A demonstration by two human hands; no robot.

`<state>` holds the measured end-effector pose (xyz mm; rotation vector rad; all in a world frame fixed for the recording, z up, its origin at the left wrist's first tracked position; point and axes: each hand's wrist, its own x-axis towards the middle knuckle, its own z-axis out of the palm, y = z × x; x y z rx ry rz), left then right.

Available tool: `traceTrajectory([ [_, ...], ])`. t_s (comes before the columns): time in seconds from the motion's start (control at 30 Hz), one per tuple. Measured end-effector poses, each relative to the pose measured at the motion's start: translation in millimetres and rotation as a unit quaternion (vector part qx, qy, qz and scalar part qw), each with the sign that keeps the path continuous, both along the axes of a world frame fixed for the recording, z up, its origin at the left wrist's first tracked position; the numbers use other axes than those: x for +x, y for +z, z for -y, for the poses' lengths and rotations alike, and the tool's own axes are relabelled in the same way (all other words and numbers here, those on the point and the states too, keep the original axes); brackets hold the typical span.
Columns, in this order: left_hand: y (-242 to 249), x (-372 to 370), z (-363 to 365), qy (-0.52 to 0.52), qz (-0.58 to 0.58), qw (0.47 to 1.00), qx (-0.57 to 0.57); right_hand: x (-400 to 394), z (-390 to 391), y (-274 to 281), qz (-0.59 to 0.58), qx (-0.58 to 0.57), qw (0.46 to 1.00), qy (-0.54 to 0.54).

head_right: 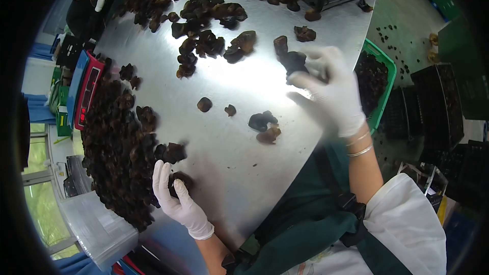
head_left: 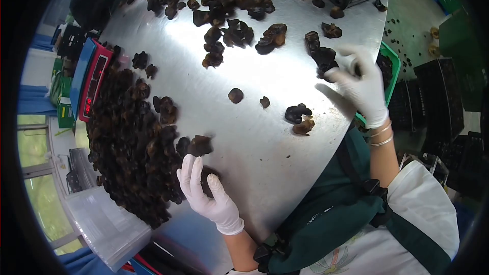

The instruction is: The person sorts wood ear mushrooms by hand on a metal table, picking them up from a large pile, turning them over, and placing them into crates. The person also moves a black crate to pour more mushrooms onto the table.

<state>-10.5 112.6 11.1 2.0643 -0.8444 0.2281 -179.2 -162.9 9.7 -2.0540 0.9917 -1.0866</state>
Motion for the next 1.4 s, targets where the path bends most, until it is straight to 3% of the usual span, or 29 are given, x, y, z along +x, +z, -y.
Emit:
traceTrajectory([
  [0.07, -1, 0, -1, 0.001, 0.002, 1.000, 0.000, -5, 4, -17, -0.074, -0.082, 0.992, 0.062],
  [0.1, -1, 2, -1, 0.003, 0.005, 1.000, -0.001, -7, -3, -16, -0.015, -0.012, 0.999, 0.029],
  [0.13, -2, 3, -1, 0.003, 0.001, 1.000, -0.009, -8, -6, -16, 0.023, -0.036, 0.999, -0.015],
  [0.2, -3, 1, -3, 0.001, -0.012, 1.000, -0.019, -11, 4, -18, 0.126, 0.027, 0.990, -0.055],
  [0.23, -2, 1, -3, -0.003, -0.008, 1.000, -0.018, -10, 11, -19, 0.116, 0.034, 0.990, -0.068],
  [0.33, 2, 0, 0, -0.017, 0.010, 1.000, -0.009, 8, 21, -10, -0.017, -0.123, 0.992, 0.032],
  [0.4, 5, 1, -2, -0.020, 0.025, 0.999, 0.012, 29, 19, -9, -0.093, -0.176, 0.979, 0.032],
  [0.47, 1, 2, -3, -0.014, 0.003, 1.000, -0.014, 48, 18, -11, -0.126, -0.176, 0.976, -0.021],
  [0.57, 2, 2, -2, -0.013, 0.000, 1.000, -0.021, 54, 33, -20, -0.214, -0.168, 0.962, 0.005],
  [0.6, 3, 1, -1, -0.014, 0.003, 1.000, -0.019, 55, 39, -23, -0.195, -0.172, 0.966, 0.001],
  [0.67, 6, -1, 1, -0.011, 0.004, 1.000, -0.011, 53, 53, -22, -0.162, -0.125, 0.977, 0.054],
  [0.77, 4, -2, -1, -0.028, 0.026, 0.999, 0.017, 63, 42, -9, 0.024, -0.013, 0.983, 0.184],
  [0.87, 5, -8, 8, 0.005, 0.065, 0.996, -0.066, 91, -28, 57, -0.010, 0.292, 0.893, 0.343],
  [0.9, 1, -5, 3, 0.011, 0.100, 0.993, -0.053, 100, -40, 54, 0.002, 0.161, 0.854, 0.494],
  [0.93, 2, -4, 3, 0.011, 0.113, 0.993, -0.041, 104, -53, 67, 0.001, 0.235, 0.793, 0.561],
  [1.0, 4, -2, 2, 0.020, 0.138, 0.990, -0.019, 120, -52, 50, 0.063, 0.140, 0.816, 0.557],
  [1.07, 6, -2, 1, 0.020, 0.091, 0.995, 0.019, 107, -37, 65, -0.003, 0.153, 0.885, 0.439],
  [1.1, 8, -5, 1, 0.044, 0.084, 0.991, 0.094, 97, -30, 70, -0.024, 0.150, 0.910, 0.386],
  [1.13, 9, -7, 1, 0.069, 0.073, 0.980, 0.170, 85, -25, 71, -0.146, 0.118, 0.922, 0.338],
  [1.17, 5, -6, 2, 0.079, 0.046, 0.985, 0.145, 72, -20, 53, -0.195, -0.040, 0.929, 0.312],
  [1.2, 6, -7, 1, 0.081, 0.048, 0.986, 0.137, 60, -26, 49, -0.277, 0.006, 0.916, 0.291],
  [1.27, 9, -7, 3, 0.075, 0.060, 0.988, 0.120, 49, -24, 36, -0.299, 0.007, 0.896, 0.328],
  [1.37, 13, -9, 8, -0.019, 0.123, 0.991, 0.038, 61, -20, 35, -0.187, -0.001, 0.902, 0.389],
  [1.4, 10, -10, 9, -0.065, 0.126, 0.990, -0.003, 73, -27, 39, -0.121, 0.079, 0.918, 0.370],
])
